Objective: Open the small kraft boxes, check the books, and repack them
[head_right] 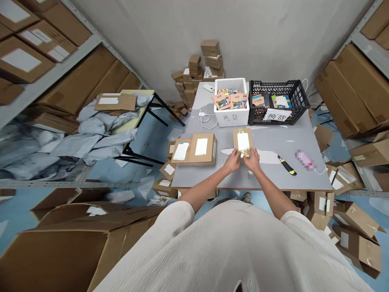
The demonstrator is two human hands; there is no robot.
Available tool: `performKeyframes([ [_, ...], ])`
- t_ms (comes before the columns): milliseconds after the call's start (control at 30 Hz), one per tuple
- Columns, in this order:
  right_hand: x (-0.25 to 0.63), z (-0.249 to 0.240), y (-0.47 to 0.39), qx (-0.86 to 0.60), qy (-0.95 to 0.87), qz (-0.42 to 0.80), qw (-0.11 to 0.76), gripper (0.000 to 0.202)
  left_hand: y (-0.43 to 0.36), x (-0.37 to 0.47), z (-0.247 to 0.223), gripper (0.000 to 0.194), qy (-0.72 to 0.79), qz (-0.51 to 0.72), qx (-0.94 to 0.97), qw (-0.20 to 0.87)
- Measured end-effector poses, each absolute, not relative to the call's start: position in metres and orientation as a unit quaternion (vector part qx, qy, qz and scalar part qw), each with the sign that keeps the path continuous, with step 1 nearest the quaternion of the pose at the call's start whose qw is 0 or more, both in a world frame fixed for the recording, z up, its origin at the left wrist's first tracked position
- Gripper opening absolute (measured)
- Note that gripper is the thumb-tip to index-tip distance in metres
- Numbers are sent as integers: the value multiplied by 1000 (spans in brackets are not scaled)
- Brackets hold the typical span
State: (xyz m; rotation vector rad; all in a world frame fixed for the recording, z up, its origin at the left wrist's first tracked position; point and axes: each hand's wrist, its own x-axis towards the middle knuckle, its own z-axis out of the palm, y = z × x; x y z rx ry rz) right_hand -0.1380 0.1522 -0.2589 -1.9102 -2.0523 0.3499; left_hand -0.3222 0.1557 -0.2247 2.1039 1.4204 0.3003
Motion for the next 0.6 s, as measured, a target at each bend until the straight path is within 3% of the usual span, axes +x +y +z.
performKeyframes([
  [267, -171, -235, 150, -657, -704, 176, 204, 69, 165, -358, -217, 65, 616, 87, 738, 262],
  [600, -257, -240, 166, -598, -779, 163, 95, 52, 172, -474, -209, 50, 682, 87, 697, 202],
])
